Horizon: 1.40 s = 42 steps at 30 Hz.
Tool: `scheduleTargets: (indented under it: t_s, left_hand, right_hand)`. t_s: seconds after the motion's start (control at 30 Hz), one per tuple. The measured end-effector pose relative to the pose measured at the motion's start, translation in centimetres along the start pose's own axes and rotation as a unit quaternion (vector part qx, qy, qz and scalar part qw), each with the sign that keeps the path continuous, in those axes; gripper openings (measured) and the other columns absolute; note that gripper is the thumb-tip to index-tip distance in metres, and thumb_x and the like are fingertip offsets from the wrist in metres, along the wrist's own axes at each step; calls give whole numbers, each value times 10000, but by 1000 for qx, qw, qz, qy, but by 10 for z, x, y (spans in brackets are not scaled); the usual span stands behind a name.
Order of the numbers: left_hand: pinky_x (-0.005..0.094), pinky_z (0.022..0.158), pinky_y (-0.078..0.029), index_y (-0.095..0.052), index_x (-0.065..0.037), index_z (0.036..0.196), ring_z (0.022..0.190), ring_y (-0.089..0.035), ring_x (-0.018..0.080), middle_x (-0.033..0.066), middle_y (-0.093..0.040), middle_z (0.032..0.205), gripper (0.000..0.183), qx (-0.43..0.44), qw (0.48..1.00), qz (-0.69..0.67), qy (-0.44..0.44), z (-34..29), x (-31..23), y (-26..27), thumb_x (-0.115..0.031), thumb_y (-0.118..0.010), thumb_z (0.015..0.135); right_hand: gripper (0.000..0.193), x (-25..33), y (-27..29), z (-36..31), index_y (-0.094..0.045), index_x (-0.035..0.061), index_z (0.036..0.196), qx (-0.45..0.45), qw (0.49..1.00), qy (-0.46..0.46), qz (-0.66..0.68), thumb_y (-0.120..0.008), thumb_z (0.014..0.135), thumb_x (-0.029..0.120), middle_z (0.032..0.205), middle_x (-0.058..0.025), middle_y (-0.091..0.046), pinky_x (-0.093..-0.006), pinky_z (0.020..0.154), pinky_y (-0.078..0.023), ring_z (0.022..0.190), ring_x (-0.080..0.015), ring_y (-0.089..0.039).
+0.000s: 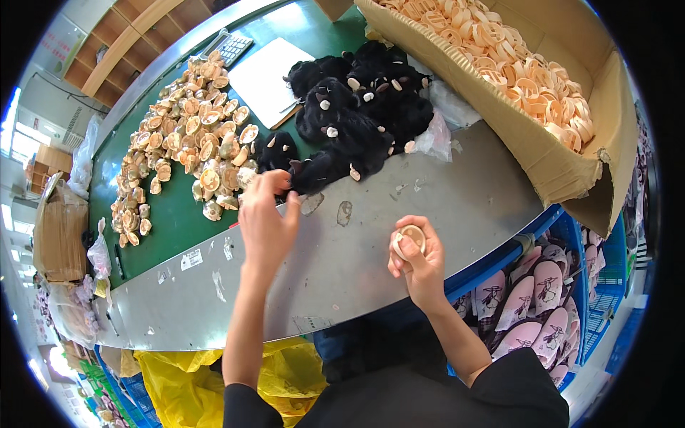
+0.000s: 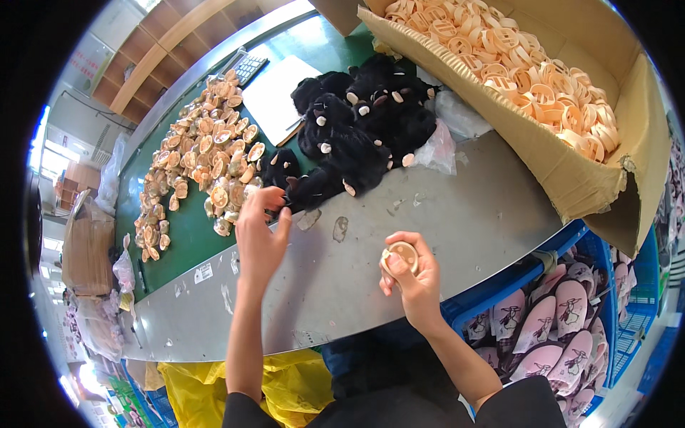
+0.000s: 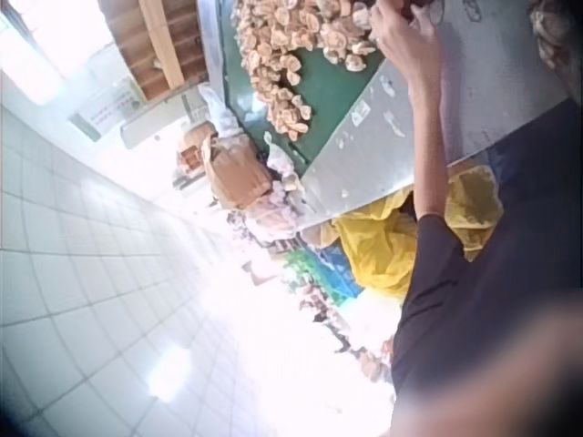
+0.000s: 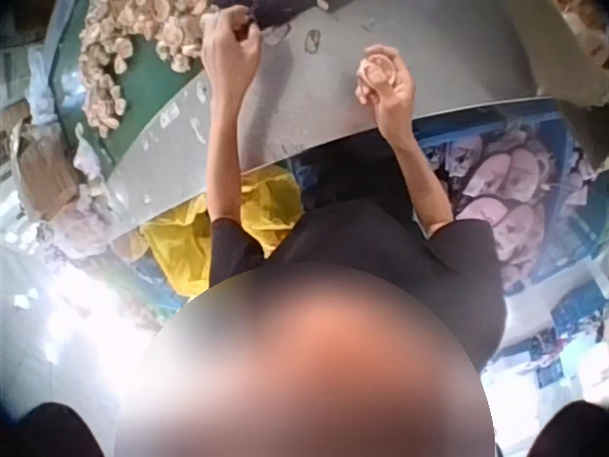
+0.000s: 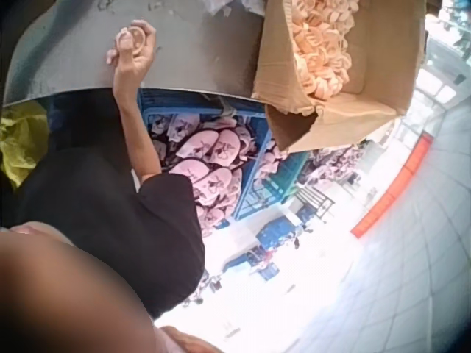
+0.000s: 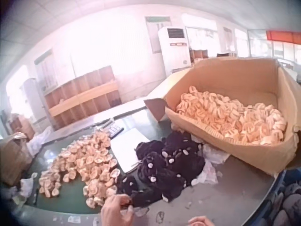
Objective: The person attaches a beige circular sole to a black fuzzy slipper upper by hand. They repeatedly pick up a slipper upper, insert the sole, and place the assembled slipper into a yellow bag. The process is repeated for multiple units.
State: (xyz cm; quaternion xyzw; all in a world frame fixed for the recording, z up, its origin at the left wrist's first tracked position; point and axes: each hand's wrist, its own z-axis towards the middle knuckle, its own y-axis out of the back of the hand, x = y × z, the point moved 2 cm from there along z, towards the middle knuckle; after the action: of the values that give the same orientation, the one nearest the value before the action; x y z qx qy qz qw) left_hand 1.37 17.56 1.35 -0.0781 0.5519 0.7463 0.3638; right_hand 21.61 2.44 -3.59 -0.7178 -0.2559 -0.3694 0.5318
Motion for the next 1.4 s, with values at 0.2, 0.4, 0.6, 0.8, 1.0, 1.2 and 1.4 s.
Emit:
scheduleTargets:
  t_s: [0.2,0.4,0.6,0.8,1.0,1.2,1.4]
  left_hand:
    - [459,978,-405,-681,-47,1154,1174,-528,329,138,-618,1157,433,119,960,254,-9,22,54,-6,-46,-760,728]
    - [447,933,-450,-697,9,1030,1054,-583,357,154,-644,1064,277,11,996,86,-5,30,63,-5,-43,-713,758]
    - [265,809,-491,-614,33,1109,879,-629,155,94,-669,970,205,-67,975,-189,100,-11,7,51,24,-555,913]
    - [210,918,-465,-580,34,1246,965,-601,81,50,-645,1046,360,13,906,-379,191,-71,-35,71,-26,-469,909]
    - [183,816,-458,-592,-5,1198,883,-590,49,16,-659,993,275,22,846,-465,261,-105,-57,54,-139,-634,962]
    - [175,657,-388,-602,-30,1163,721,-499,29,-39,-568,804,191,-83,874,-382,289,-119,-46,58,-135,-621,1004]
    - [346,964,-444,-578,80,1233,1017,-605,230,147,-630,1084,416,-61,922,-344,165,-149,-72,73,-215,-547,941]
  right_hand:
    - [196,-2,0,-9,-559,16,1099,4,999,19,-47,-595,986,171,834,-43,-567,-265,571,-479,661,-105,-555]
    - [170,-3,2,-8,-585,5,1038,3,997,25,-70,-587,980,164,834,-64,-594,-280,614,-500,689,-133,-592]
    - [133,7,-11,-13,-620,8,1057,31,997,63,-44,-511,995,55,852,-67,-609,-256,650,-502,737,-121,-588]
    - [203,23,-39,-9,-648,5,1117,180,939,153,-251,-651,944,111,896,-52,-582,-254,620,-477,731,-109,-562]
    - [300,12,-71,-10,-657,15,1079,242,907,125,-321,-774,873,199,849,-102,-594,-317,646,-480,709,-198,-590]
    - [166,-3,-62,-25,-670,8,1061,171,973,-99,-118,-683,973,149,714,106,-517,-192,490,-291,596,54,-385]
    - [218,1,-69,-31,-671,-20,1130,146,977,-59,-144,-650,984,141,800,57,-580,-194,515,-334,633,33,-439]
